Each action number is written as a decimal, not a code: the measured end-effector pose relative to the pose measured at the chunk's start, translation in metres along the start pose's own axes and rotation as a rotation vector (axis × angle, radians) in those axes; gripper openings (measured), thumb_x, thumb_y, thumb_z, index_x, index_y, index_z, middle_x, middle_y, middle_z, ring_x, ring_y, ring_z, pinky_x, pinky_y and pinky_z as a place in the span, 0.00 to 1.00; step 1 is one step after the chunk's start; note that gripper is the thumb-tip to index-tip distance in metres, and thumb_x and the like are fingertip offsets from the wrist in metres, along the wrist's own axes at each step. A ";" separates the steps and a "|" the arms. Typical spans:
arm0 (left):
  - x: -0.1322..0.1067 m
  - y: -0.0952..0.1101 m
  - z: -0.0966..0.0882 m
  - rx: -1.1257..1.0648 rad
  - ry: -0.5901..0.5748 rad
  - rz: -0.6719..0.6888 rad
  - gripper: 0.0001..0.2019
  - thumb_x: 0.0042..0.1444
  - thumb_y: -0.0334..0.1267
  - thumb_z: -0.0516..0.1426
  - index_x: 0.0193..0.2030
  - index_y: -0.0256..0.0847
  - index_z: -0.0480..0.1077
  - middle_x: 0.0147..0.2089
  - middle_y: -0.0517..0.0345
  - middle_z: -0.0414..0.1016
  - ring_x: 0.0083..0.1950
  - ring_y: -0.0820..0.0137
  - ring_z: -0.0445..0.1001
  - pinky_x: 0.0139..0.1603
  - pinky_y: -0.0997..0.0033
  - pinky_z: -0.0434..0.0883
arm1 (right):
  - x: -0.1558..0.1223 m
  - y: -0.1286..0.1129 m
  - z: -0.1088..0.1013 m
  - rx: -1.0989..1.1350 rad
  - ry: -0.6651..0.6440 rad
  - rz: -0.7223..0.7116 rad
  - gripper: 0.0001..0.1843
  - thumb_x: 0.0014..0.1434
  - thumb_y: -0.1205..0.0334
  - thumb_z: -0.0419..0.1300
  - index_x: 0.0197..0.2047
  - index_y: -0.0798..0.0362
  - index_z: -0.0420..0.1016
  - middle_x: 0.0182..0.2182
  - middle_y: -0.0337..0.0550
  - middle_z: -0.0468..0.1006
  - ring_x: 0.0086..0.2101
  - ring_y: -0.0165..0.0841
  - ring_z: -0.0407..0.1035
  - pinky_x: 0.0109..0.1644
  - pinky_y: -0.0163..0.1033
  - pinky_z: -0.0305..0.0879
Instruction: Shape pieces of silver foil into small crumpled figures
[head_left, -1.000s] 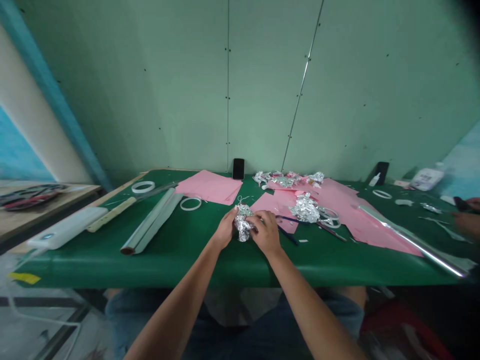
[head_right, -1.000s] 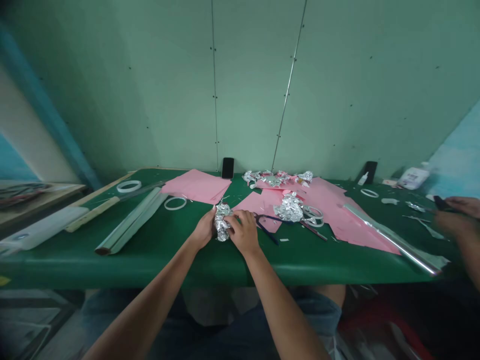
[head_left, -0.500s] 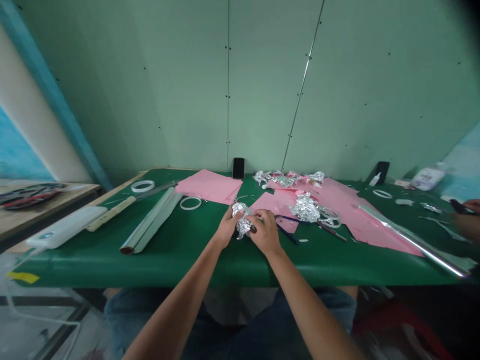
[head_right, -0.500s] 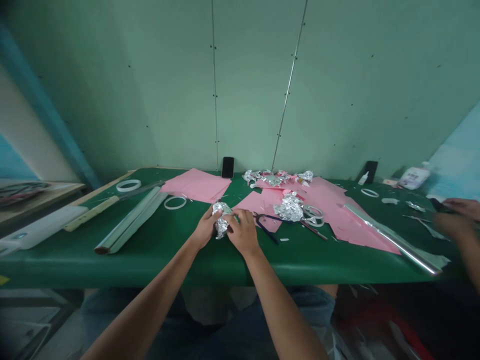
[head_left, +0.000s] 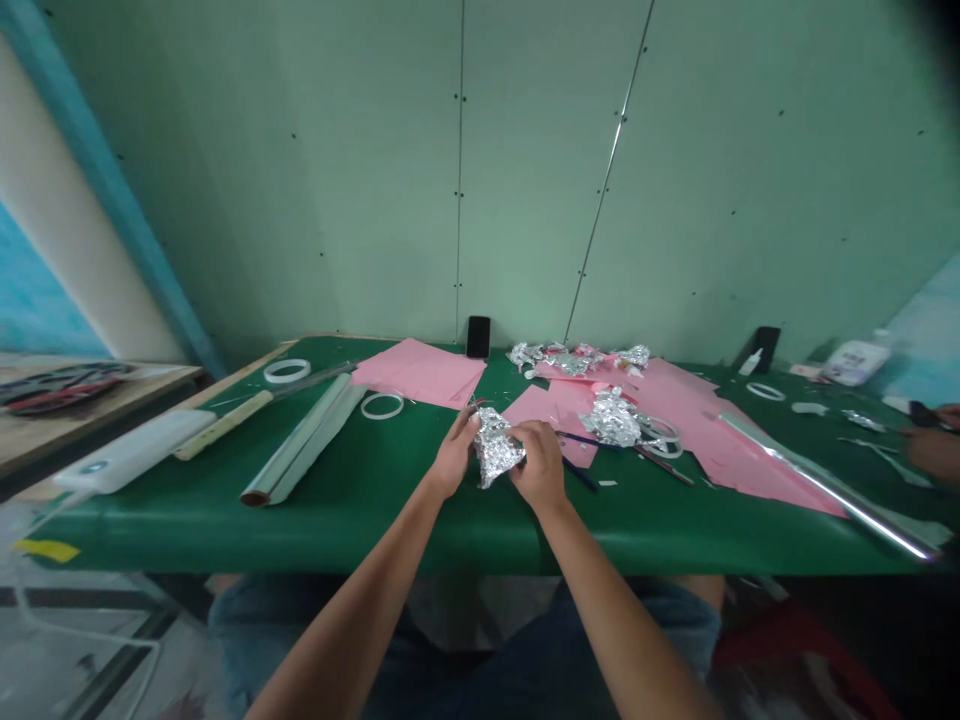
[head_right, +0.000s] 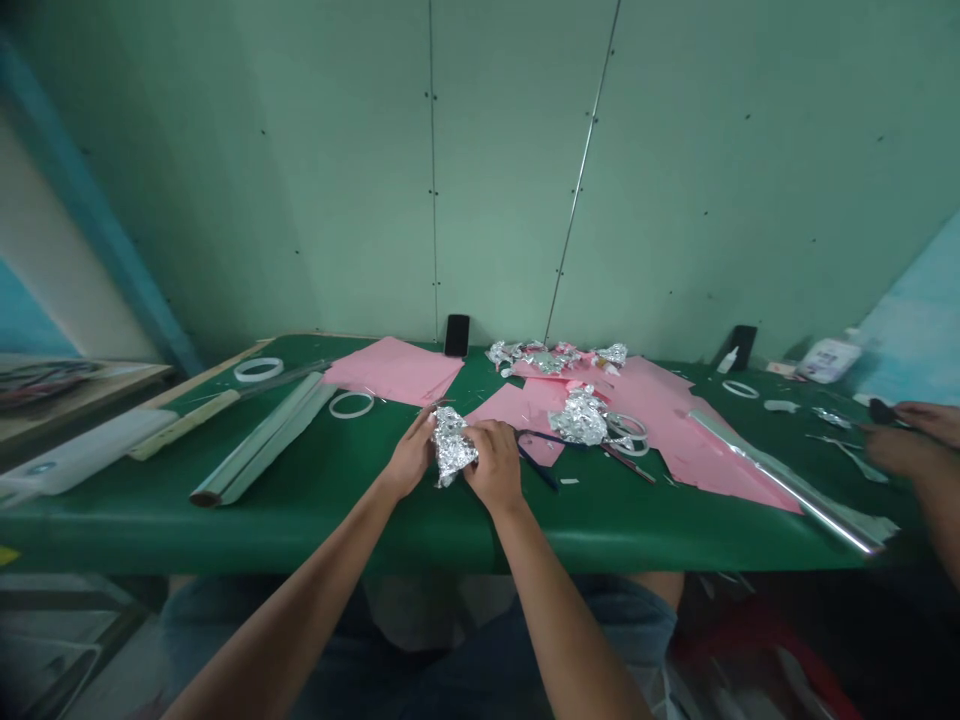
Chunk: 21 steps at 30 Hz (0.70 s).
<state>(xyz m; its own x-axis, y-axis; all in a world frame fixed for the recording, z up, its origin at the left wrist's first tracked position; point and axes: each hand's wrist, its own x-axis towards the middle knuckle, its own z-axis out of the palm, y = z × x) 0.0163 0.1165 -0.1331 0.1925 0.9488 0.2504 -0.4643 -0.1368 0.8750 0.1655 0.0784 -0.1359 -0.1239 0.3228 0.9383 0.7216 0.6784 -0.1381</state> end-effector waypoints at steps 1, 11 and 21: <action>0.000 0.000 0.000 0.005 0.001 -0.001 0.27 0.51 0.51 0.62 0.56 0.43 0.69 0.51 0.52 0.75 0.51 0.61 0.72 0.51 0.64 0.67 | 0.000 -0.001 0.000 -0.018 0.004 0.002 0.14 0.55 0.70 0.56 0.46 0.52 0.69 0.39 0.48 0.69 0.41 0.41 0.64 0.43 0.46 0.63; -0.001 0.006 0.008 -0.061 0.046 -0.128 0.29 0.45 0.53 0.65 0.51 0.36 0.72 0.44 0.48 0.78 0.48 0.58 0.74 0.51 0.61 0.67 | -0.002 0.004 0.001 -0.041 0.061 0.032 0.06 0.60 0.64 0.56 0.39 0.50 0.73 0.33 0.45 0.70 0.35 0.38 0.64 0.40 0.44 0.58; -0.002 0.012 0.006 -0.124 -0.006 -0.160 0.27 0.50 0.53 0.61 0.55 0.43 0.68 0.44 0.52 0.76 0.42 0.61 0.74 0.42 0.63 0.69 | -0.002 0.006 0.004 0.132 0.122 0.191 0.07 0.57 0.69 0.55 0.39 0.52 0.71 0.34 0.44 0.71 0.37 0.37 0.67 0.39 0.42 0.65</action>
<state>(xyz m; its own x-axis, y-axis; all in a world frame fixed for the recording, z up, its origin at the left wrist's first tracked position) 0.0156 0.1116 -0.1206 0.2778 0.9537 0.1150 -0.5303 0.0524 0.8462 0.1681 0.0844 -0.1401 0.0947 0.3764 0.9216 0.6281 0.6956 -0.3486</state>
